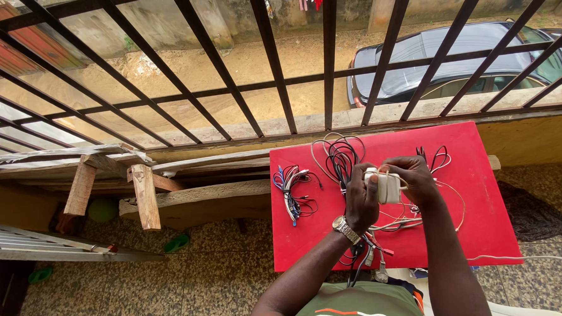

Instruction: The person organizes a bundle of electrical cables on a red table. They separate the cables, coil them, and secure them with a rubber band. The person handles the cables by hand without using any tools.

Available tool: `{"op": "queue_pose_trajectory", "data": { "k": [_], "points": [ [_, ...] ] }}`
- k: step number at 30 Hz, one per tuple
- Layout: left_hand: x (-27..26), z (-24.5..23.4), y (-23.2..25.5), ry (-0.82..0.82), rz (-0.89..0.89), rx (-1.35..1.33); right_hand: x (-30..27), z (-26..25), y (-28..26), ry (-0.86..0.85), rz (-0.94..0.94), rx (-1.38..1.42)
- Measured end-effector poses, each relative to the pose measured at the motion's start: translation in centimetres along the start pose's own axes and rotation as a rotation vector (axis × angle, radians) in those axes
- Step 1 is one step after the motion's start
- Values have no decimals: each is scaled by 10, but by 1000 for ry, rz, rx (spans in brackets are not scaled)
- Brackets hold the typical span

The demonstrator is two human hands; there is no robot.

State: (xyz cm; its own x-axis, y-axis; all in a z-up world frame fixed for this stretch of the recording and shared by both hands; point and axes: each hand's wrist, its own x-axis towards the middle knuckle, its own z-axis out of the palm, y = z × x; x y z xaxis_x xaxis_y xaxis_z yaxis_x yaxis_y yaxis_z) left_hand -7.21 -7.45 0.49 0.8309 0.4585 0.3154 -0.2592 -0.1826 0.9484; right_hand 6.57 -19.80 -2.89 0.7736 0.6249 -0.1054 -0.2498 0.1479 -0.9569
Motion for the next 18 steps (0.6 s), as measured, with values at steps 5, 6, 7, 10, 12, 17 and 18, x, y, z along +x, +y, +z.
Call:
{"op": "queue_pose_trajectory", "data": {
  "k": [5, 6, 7, 10, 12, 17, 18],
  "points": [
    [25, 10, -15, 197, 1, -71, 11, 25, 28, 65, -126, 110],
    [28, 10, -18, 203, -24, -90, 12, 27, 35, 64, -144, 104],
    [31, 9, -21, 204, -79, -119, 12, 28, 41, 64, -161, 98],
    [38, 1, -27, 217, -143, -124, 12, 26, 52, 126, -93, -23],
    [40, -3, -31, 239, -55, -21, 11, 27, 59, 166, -59, -139],
    [43, -8, -41, 231, 29, 188, 6, 38, 67, 139, -93, -349],
    [43, -10, -43, 222, 39, 215, 5, 39, 67, 134, -71, -405]
  ]
}}
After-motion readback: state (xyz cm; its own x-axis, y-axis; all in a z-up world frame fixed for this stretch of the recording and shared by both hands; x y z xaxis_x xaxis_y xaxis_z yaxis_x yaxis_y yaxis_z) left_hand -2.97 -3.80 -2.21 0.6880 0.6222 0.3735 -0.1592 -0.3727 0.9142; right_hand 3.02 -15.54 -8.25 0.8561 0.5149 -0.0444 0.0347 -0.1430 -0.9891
